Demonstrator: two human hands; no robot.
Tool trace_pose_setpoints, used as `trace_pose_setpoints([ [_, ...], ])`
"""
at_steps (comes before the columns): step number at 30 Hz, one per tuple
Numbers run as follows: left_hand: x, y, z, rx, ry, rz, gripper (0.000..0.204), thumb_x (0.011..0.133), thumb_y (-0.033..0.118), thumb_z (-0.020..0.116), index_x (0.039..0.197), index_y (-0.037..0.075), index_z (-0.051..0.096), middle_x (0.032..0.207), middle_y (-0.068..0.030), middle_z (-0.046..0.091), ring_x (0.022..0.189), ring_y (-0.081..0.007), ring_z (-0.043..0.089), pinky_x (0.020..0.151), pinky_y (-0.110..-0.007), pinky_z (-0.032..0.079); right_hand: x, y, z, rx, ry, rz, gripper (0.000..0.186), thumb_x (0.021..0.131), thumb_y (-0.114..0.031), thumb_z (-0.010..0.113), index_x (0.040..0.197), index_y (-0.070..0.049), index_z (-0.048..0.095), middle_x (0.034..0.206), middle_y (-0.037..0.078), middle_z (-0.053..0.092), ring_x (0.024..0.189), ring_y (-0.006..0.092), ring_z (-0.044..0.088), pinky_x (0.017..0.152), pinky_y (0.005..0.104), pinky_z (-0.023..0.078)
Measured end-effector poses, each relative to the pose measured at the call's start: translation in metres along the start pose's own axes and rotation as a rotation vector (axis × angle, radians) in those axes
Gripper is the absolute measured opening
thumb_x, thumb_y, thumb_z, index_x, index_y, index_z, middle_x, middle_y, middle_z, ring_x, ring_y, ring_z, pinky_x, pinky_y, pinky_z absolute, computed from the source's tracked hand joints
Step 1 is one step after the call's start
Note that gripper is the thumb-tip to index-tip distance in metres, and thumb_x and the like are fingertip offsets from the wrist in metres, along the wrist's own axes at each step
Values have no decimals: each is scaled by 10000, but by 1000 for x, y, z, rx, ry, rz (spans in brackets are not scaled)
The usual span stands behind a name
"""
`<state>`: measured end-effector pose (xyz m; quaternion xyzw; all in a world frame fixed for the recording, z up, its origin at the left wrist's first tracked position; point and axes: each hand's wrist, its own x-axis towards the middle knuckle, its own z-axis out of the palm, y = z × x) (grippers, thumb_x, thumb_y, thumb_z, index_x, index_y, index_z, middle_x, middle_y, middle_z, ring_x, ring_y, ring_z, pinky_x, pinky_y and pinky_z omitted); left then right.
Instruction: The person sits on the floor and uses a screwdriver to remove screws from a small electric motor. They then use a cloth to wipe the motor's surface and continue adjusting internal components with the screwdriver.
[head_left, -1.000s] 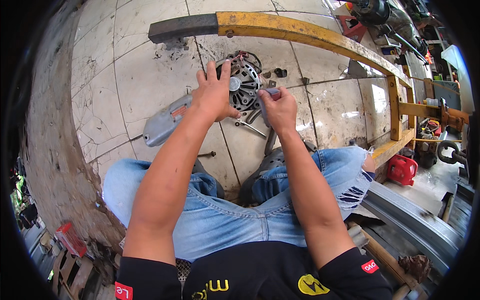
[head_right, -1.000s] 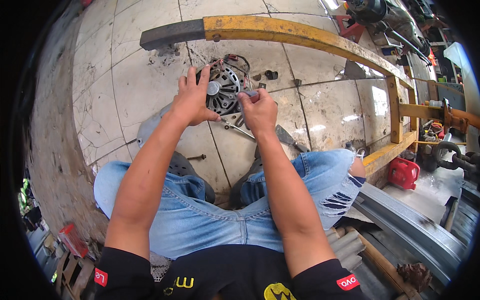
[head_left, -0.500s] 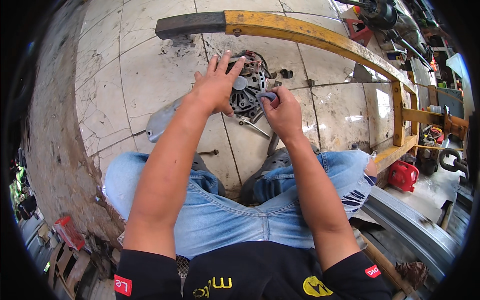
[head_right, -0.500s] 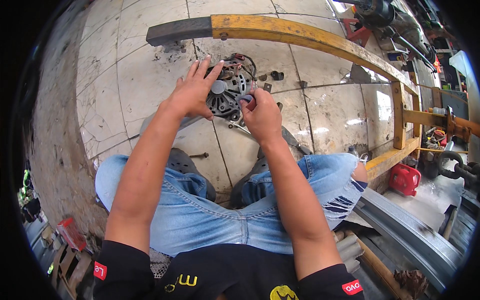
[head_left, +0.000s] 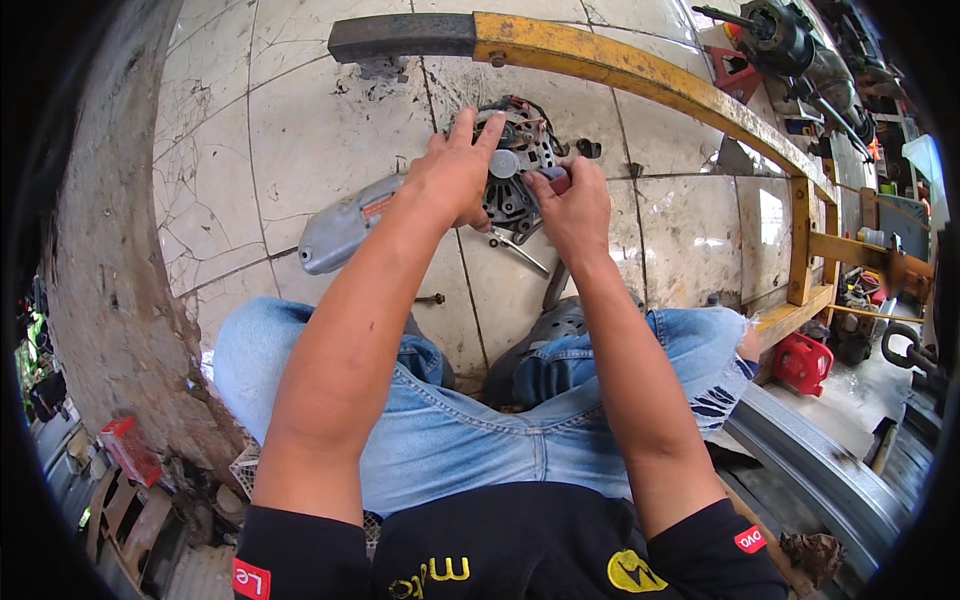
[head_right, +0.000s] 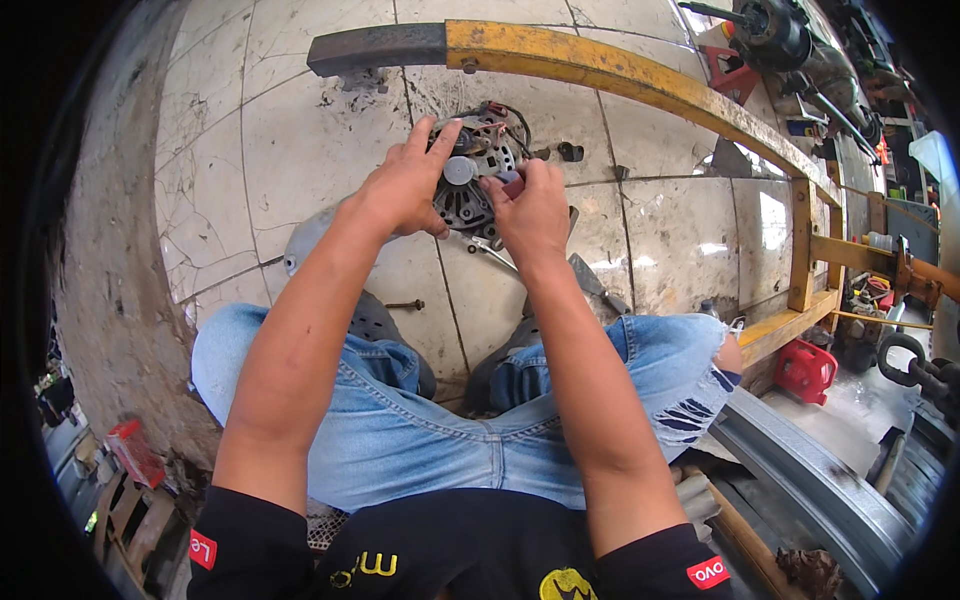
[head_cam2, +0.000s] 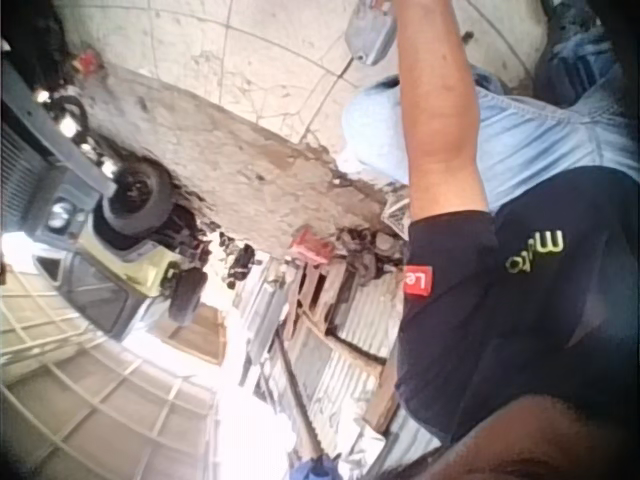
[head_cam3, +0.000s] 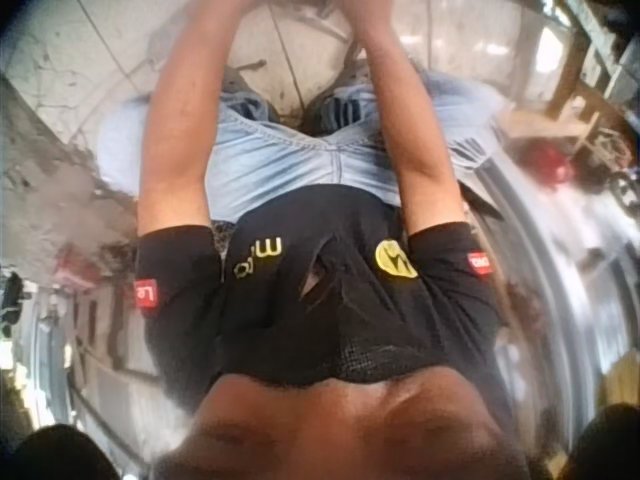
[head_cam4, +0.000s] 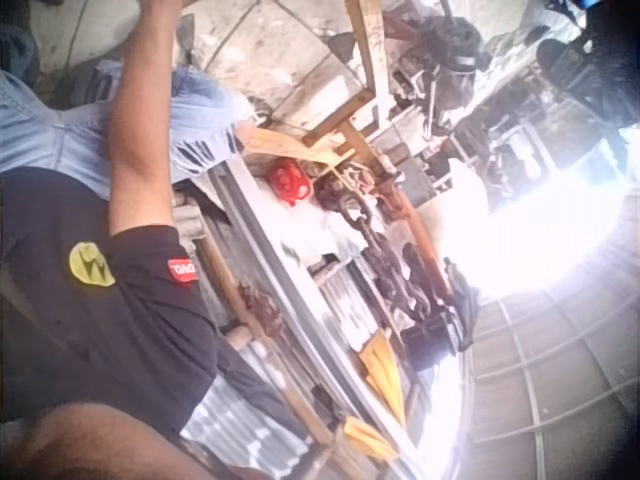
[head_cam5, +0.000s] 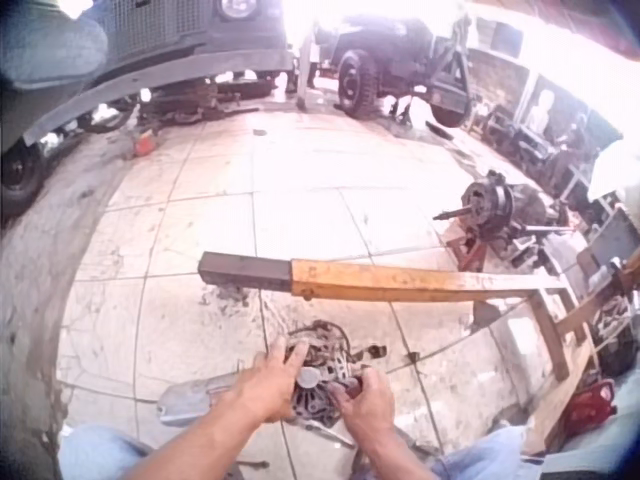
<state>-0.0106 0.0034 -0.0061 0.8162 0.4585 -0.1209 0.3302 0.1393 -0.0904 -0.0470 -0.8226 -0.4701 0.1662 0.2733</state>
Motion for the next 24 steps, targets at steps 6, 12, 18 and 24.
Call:
trace_pose_setpoints([
  [6,3,-1,6,4,53,4,1307,555,150,960,1588,223,162,1624,-135,175,1345,-396,434,1067,-470,480,2,13,-6,62,13,61,403,793,-317,832,934,-4,621,870,150,612,798,327,615,741,430,498],
  [12,-2,0,5,3,39,-20,1323,544,168,964,1588,222,153,1623,-148,168,1345,-405,433,1076,-467,473,2,3,0,-59,26,-68,346,808,-264,810,935,-11,611,880,163,614,857,346,595,767,435,483],
  [18,-2,2,7,23,60,-48,1286,585,183,957,1590,235,156,1633,-130,159,1348,-388,438,1044,-466,496,-4,19,-18,77,62,154,339,816,-281,808,884,-12,613,837,140,616,780,323,597,713,441,479],
  [24,-1,3,5,26,42,-33,1311,567,198,960,1589,220,140,1623,-159,165,1338,-408,444,1066,-478,479,-2,10,-4,8,42,24,325,806,-264,809,895,-12,623,856,160,621,819,350,604,746,443,486],
])
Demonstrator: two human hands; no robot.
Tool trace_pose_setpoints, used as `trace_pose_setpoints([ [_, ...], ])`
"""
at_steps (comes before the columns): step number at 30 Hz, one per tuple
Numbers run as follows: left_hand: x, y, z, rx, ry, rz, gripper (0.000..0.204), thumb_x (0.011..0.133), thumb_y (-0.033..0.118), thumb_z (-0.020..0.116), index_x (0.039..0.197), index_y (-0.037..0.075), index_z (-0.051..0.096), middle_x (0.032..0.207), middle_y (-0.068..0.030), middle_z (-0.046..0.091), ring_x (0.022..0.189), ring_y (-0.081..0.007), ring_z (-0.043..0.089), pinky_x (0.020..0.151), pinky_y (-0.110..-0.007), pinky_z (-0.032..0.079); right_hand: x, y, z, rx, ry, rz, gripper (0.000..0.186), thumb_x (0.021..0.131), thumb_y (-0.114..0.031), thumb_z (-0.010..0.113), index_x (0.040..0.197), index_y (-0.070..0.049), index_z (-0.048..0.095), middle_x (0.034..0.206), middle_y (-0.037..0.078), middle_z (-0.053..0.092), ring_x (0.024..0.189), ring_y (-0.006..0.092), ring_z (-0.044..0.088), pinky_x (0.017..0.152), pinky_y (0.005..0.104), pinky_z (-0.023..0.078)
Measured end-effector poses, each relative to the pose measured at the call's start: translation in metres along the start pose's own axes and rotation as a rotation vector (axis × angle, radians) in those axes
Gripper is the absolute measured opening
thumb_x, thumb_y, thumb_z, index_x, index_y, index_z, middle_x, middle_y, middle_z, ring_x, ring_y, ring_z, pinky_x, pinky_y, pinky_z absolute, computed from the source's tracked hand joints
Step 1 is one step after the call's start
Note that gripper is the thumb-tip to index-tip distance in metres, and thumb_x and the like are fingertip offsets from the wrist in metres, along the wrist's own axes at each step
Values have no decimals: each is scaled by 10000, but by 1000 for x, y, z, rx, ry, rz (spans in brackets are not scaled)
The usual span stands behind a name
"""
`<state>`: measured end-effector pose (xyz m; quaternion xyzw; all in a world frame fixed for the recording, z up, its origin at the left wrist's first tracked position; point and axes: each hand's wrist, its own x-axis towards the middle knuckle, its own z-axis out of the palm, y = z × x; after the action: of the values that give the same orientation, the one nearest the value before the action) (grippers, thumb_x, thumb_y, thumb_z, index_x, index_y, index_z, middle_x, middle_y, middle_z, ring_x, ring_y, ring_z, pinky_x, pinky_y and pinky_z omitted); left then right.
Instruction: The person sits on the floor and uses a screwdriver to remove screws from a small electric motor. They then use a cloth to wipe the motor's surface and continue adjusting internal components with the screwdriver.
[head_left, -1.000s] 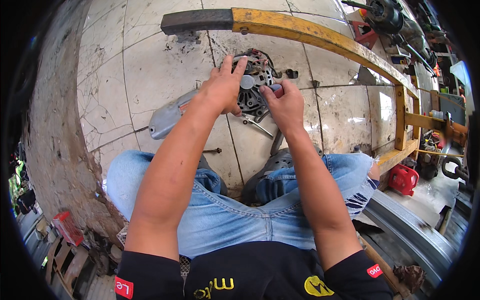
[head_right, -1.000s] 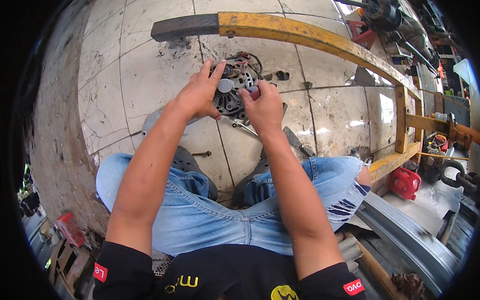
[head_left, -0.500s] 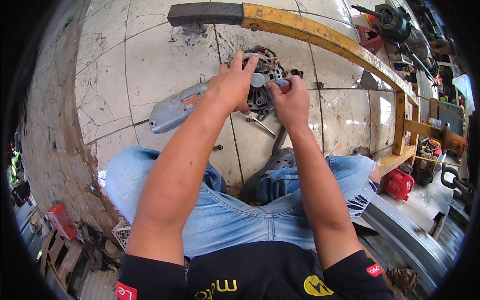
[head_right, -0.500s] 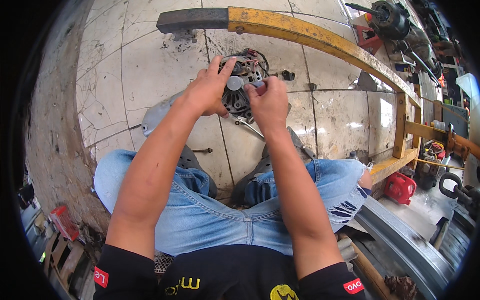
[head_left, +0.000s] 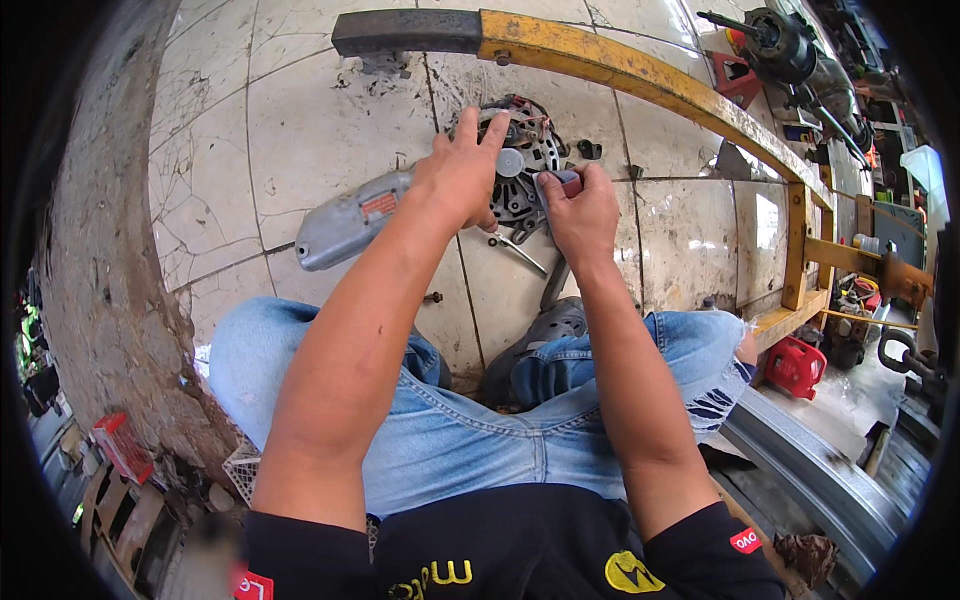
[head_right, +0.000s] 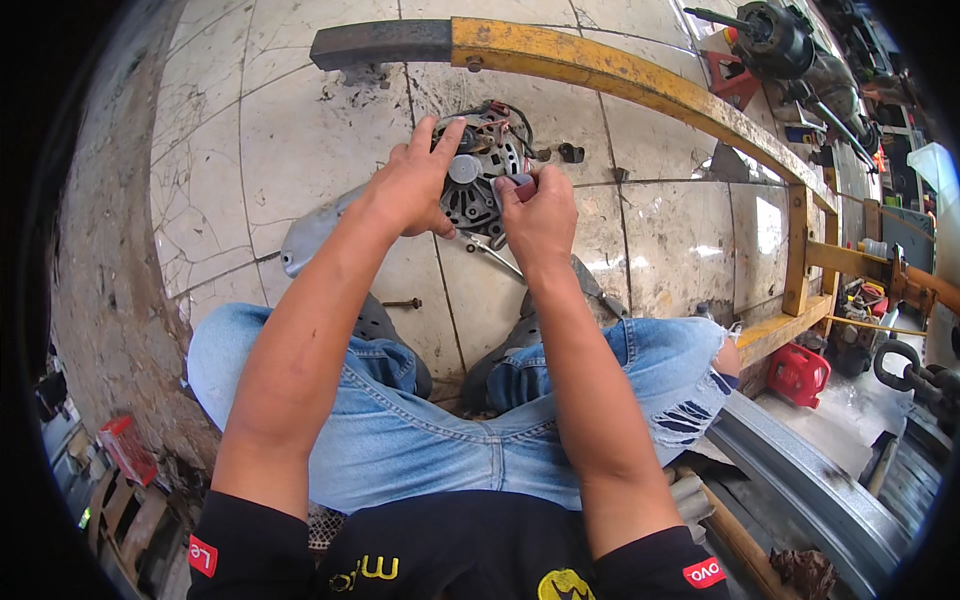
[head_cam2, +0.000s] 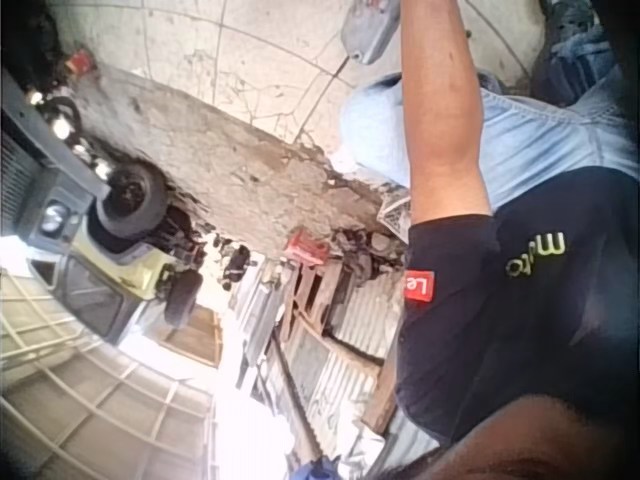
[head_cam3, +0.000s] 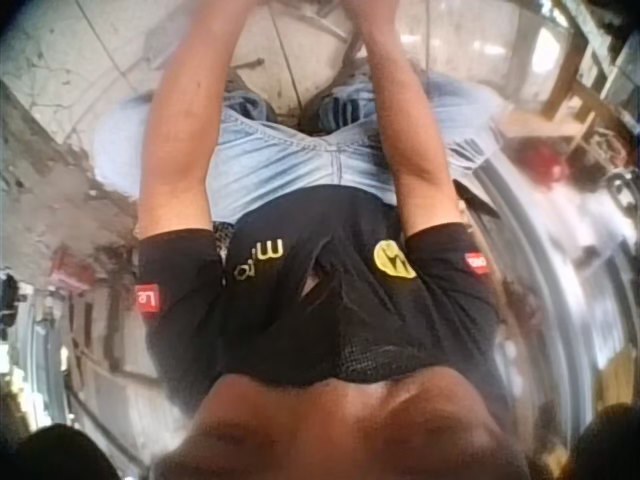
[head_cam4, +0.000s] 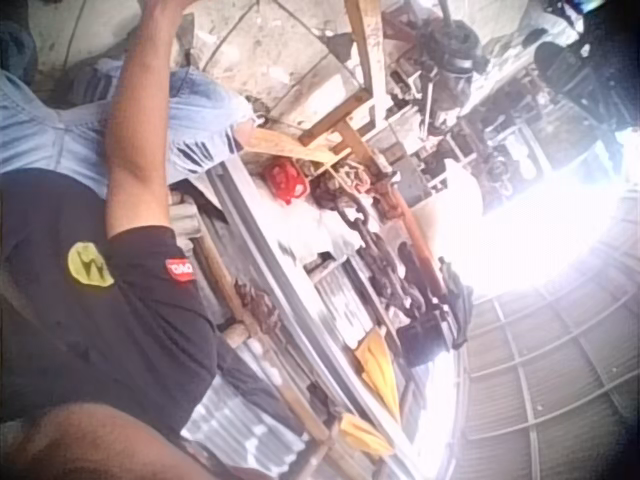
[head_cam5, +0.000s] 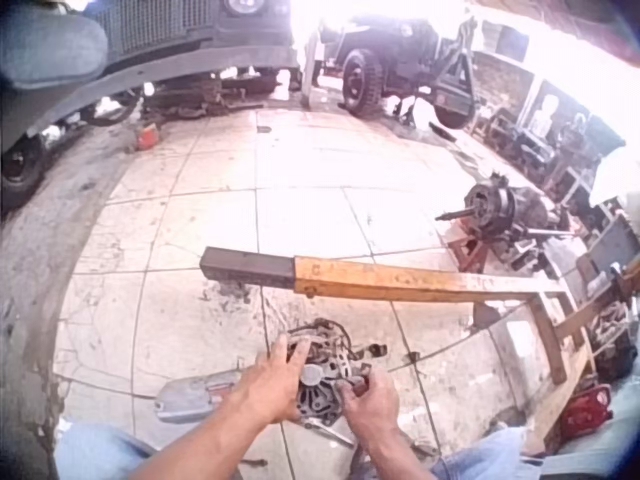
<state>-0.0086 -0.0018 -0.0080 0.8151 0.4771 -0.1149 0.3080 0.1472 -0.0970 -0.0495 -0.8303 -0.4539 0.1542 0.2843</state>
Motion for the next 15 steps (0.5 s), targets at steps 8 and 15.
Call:
trace_pose_setpoints([
  [8,-8,9,-3,87,-20,-124,1281,573,469,935,1560,173,173,1528,-172,302,1246,-382,535,979,-524,507,-6,19,-21,151,81,212,324,833,-277,792,890,3,639,769,129,675,679,260,645,656,384,514],
  [15,-11,19,13,136,62,-287,1281,594,657,859,1549,153,169,1526,-138,302,1296,-381,476,943,-661,473,9,-8,-9,147,74,173,336,817,-288,798,872,0,635,751,110,654,670,240,626,653,378,508],
])
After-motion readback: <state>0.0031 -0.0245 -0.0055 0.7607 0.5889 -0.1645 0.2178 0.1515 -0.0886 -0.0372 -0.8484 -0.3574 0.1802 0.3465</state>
